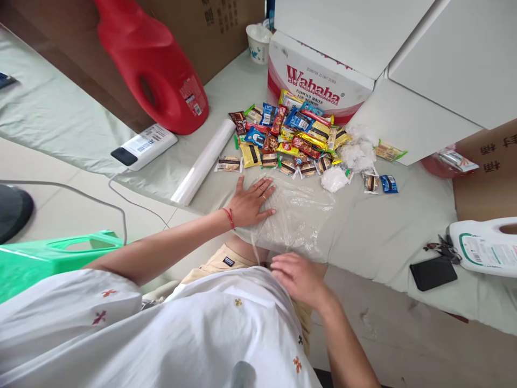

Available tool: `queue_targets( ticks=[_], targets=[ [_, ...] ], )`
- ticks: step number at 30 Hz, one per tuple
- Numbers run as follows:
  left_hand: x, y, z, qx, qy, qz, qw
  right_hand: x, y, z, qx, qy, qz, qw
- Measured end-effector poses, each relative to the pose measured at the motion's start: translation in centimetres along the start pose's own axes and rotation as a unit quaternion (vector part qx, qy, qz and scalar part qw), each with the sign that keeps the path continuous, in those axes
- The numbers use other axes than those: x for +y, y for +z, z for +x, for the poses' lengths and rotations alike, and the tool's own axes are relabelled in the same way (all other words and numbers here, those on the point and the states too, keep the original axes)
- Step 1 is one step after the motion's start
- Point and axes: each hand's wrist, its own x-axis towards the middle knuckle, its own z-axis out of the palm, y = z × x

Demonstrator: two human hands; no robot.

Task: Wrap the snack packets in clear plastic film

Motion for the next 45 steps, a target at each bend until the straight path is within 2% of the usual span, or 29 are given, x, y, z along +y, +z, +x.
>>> queue_targets(
  ticks=[2, 3, 5, 7, 9, 12, 15, 18, 21, 23, 25, 27, 30, 33, 35, 37, 39, 41, 45],
  targets=[
    [0.0, 0.0, 0.0, -0.007, 0.005, 0.005, 1.0, 1.0, -3.5, 2.3, 0.098, 0.051, -0.012, 0.994],
    [0.0, -0.1, 0.0, -0.009, 0.005, 0.007, 1.0, 1.7, -5.1, 4.0, 0.148, 0.079, -0.054, 0.984],
    [0.1, -0.2, 0.0, -0.012, 0.004, 0.009, 1.0, 3.2, -7.9, 8.6, 0.19, 0.143, -0.174, 0.956],
    [0.1, -0.3, 0.0, -0.012, 0.002, 0.011, 1.0, 4.5, -9.5, 13.7, 0.194, 0.231, -0.266, 0.916],
    [0.1, -0.4, 0.0, -0.011, 0.001, 0.013, 1.0, 5.5, -10.2, 18.2, 0.176, 0.289, -0.31, 0.889],
    [0.0, -0.3, 0.0, -0.009, 0.0, 0.014, 1.0, 6.5, -10.6, 22.2, 0.137, 0.332, -0.325, 0.875],
    [-0.1, -0.2, 0.0, -0.014, -0.001, 0.011, 1.0, 7.7, -11.2, 22.4, 0.108, 0.34, -0.323, 0.876],
    [-0.2, -0.2, -0.1, -0.013, 0.002, 0.007, 1.0, 9.1, -12.5, 20.4, 0.078, 0.309, -0.288, 0.903],
    [-0.2, -0.2, -0.2, -0.004, 0.005, 0.003, 1.0, 9.8, -13.6, 18.1, 0.067, 0.234, -0.195, 0.95],
    [-0.2, -0.2, -0.3, 0.0, 0.007, 0.0, 1.0, 9.6, -13.9, 17.7, 0.074, 0.16, -0.141, 0.974],
    [-0.2, -0.2, -0.3, 0.002, 0.009, 0.0, 1.0, 9.1, -13.6, 18.5, 0.069, 0.069, -0.12, 0.988],
    [-0.2, -0.3, -0.3, 0.003, 0.008, 0.002, 1.0, 8.7, -13.1, 20.5, 0.045, -0.015, -0.138, 0.989],
    [-0.2, -0.4, -0.3, 0.004, 0.008, 0.002, 1.0, 8.9, -12.8, 23.7, 0.0, -0.076, -0.195, 0.978],
    [-0.2, -0.5, -0.4, 0.006, 0.008, -0.004, 1.0, 9.3, -13.1, 25.1, -0.022, -0.085, -0.197, 0.976],
    [-0.3, -0.5, -0.4, 0.008, 0.008, -0.01, 1.0, 9.2, -13.2, 24.8, 0.011, -0.068, -0.207, 0.976],
    [-0.3, -0.5, -0.4, 0.011, 0.009, -0.015, 1.0, 8.6, -12.7, 24.2, 0.084, 0.0, -0.256, 0.963],
    [-0.3, -0.5, -0.4, 0.014, 0.009, -0.017, 1.0, 7.9, -11.6, 23.9, 0.133, 0.091, -0.315, 0.935],
    [-0.3, -0.4, -0.4, 0.016, 0.008, -0.015, 1.0, 7.1, -10.4, 24.0, 0.13, 0.148, -0.349, 0.916],
    [-0.3, -0.5, -0.4, 0.009, 0.007, -0.017, 1.0, 6.8, -9.4, 24.2, 0.089, 0.152, -0.35, 0.92]
  ],
)
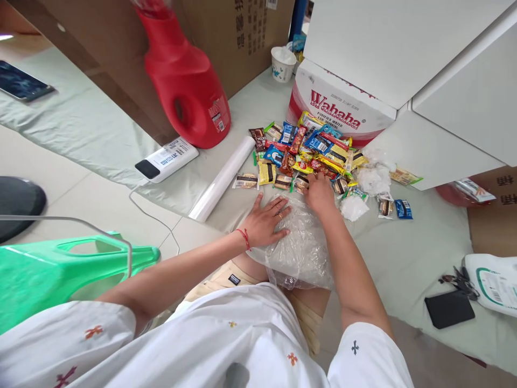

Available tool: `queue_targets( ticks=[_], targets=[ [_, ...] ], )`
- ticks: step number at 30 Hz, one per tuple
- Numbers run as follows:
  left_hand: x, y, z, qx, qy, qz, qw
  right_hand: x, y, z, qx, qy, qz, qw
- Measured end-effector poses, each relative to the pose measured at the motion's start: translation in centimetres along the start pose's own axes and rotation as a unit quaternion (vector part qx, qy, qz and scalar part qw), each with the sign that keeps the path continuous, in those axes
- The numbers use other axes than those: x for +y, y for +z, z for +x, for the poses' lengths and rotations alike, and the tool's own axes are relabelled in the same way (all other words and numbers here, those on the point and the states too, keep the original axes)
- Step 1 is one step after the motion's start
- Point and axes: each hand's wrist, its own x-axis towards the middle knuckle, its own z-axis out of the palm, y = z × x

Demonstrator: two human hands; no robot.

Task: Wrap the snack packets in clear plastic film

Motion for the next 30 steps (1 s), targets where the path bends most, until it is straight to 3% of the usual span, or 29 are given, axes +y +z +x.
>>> queue_targets(
  ticks=[6, 19, 22, 26, 30],
  targets=[
    [0.0, 0.0, 0.0, -0.005, 0.001, -0.008, 1.0, 1.7, 0.1, -0.2, -0.032, -0.004, 0.086, 0.996],
    [0.0, 0.1, 0.2, -0.002, -0.01, -0.004, 1.0, 0.1, -1.0, 0.1, -0.048, 0.004, -0.042, 0.998],
    [0.2, -0.1, 0.3, -0.006, -0.019, -0.006, 1.0, 0.9, -2.8, -3.2, -0.014, 0.053, 0.039, 0.998],
    [0.3, -0.1, 0.3, -0.008, -0.025, -0.005, 1.0, 0.3, -4.9, -11.0, -0.01, 0.145, 0.205, 0.968],
    [0.3, 0.0, 0.3, -0.011, -0.024, -0.002, 1.0, -2.9, -3.0, -16.7, 0.012, 0.211, 0.195, 0.958]
  ],
)
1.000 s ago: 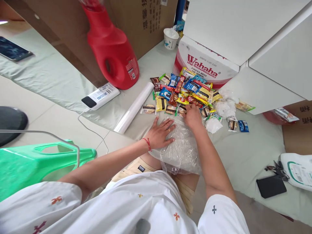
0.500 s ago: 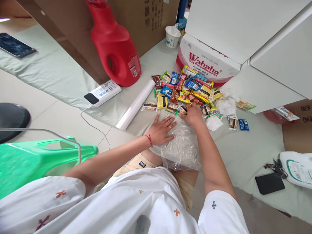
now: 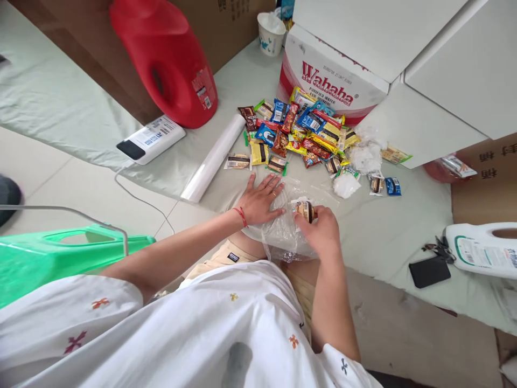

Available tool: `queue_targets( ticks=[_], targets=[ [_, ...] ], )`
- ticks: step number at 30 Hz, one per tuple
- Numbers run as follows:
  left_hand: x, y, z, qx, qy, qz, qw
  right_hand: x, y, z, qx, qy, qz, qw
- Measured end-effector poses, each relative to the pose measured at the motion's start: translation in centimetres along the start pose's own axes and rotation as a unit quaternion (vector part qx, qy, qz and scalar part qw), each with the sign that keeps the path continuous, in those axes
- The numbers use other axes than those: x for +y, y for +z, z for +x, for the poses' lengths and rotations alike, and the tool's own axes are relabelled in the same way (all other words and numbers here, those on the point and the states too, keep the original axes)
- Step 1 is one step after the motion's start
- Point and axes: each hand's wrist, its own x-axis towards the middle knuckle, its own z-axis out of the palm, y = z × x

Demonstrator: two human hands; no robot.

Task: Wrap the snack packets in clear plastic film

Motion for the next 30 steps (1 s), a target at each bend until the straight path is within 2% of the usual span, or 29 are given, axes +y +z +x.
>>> queue_targets(
  ticks=[3, 6, 9, 12, 15, 18, 20, 23, 25, 27, 30],
  targets=[
    [0.0, 0.1, 0.0, -0.002, 0.003, 0.007, 1.0, -0.2, 3.5, -1.3, 0.048, 0.061, -0.074, 0.994],
    [0.1, 0.1, 0.1, -0.003, 0.003, 0.013, 1.0, -0.1, 5.6, -1.3, 0.06, 0.067, -0.104, 0.99],
    [0.0, -0.1, 0.0, 0.001, 0.004, 0.005, 1.0, 0.2, 5.3, -2.0, 0.086, 0.032, -0.1, 0.991],
    [-0.4, -0.4, -0.1, 0.025, -0.006, -0.024, 0.999, 0.0, 4.2, -4.4, 0.121, -0.031, -0.072, 0.99],
    [-0.6, -0.6, 0.0, 0.097, -0.079, -0.056, 0.991, -0.7, 4.9, -7.6, 0.094, -0.11, -0.034, 0.989],
    [-0.3, -0.6, 0.8, 0.148, -0.183, -0.063, 0.97, -1.5, 7.7, -9.8, 0.049, -0.16, -0.043, 0.985],
    [0.0, -0.7, 1.7, 0.137, -0.205, -0.047, 0.968, -1.9, 9.7, -10.3, 0.026, -0.176, -0.065, 0.982],
    [0.1, -1.3, 3.4, 0.076, -0.195, -0.023, 0.978, -2.2, 11.0, -10.0, -0.011, -0.164, -0.098, 0.981],
    [0.1, -2.0, 4.7, 0.025, -0.193, -0.02, 0.981, -2.1, 10.7, -9.7, -0.023, -0.144, -0.101, 0.984],
    [0.1, -2.8, 6.1, -0.01, -0.185, -0.027, 0.982, -1.6, 9.6, -9.5, -0.016, -0.128, -0.059, 0.99],
    [1.2, -4.0, 8.1, -0.016, -0.152, -0.042, 0.987, -0.5, 7.6, -9.8, 0.021, -0.089, 0.099, 0.991]
  ],
)
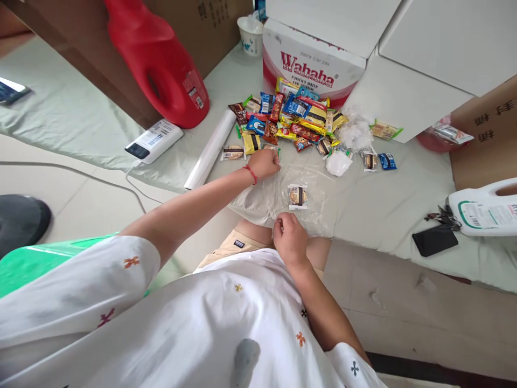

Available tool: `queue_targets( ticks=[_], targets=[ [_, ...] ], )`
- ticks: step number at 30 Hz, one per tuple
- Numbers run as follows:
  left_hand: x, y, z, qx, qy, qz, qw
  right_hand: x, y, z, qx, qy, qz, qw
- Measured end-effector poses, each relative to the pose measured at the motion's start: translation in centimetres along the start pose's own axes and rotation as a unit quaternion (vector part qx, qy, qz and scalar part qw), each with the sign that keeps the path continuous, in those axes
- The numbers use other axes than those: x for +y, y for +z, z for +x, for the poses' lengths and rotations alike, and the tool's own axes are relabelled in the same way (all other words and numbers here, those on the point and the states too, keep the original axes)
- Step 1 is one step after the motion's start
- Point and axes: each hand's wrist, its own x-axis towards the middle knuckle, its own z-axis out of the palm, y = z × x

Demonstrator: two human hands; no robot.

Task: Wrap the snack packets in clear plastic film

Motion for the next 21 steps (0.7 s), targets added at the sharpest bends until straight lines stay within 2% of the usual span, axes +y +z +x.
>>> queue_targets(
  ticks=[3, 6, 9, 11, 13, 15, 17, 18, 19, 21],
  targets=[
    [2.8, -0.4, 1.4, 0.0, 0.038, -0.028, 0.999, 0.9, -1.8, -0.6, 0.056, 0.069, 0.148, 0.985],
    [6.1, 0.4, 2.6, -0.028, 0.051, -0.057, 0.997, 2.2, -2.3, -1.2, 0.096, 0.127, 0.219, 0.963],
    [8.8, 1.8, 3.5, -0.07, 0.043, -0.082, 0.993, 3.8, -1.8, -1.6, 0.096, 0.175, 0.285, 0.937],
    [9.7, 2.6, 3.8, -0.091, 0.06, -0.094, 0.99, 4.7, -1.3, -2.0, 0.076, 0.205, 0.317, 0.923],
    [9.7, 2.8, 3.6, -0.085, 0.112, -0.101, 0.985, 5.4, -1.4, -2.5, 0.052, 0.218, 0.316, 0.922],
    [8.8, 2.3, 2.8, -0.02, 0.182, -0.097, 0.978, 5.9, -2.3, -3.0, 0.05, 0.212, 0.274, 0.937],
    [7.4, 1.6, 1.3, 0.076, 0.237, -0.083, 0.965, 6.8, -3.6, -3.2, 0.101, 0.205, 0.201, 0.953],
    [6.6, 1.3, 0.4, 0.095, 0.253, -0.078, 0.96, 7.3, -4.4, -3.1, 0.14, 0.203, 0.157, 0.956],
    [5.8, 1.1, -0.6, 0.092, 0.264, -0.074, 0.957, 8.0, -5.0, -2.8, 0.177, 0.2, 0.11, 0.957],
    [4.5, 1.5, -2.7, 0.042, 0.3, -0.063, 0.951, 9.3, -5.9, -1.7, 0.211, 0.184, 0.018, 0.96]
  ],
)
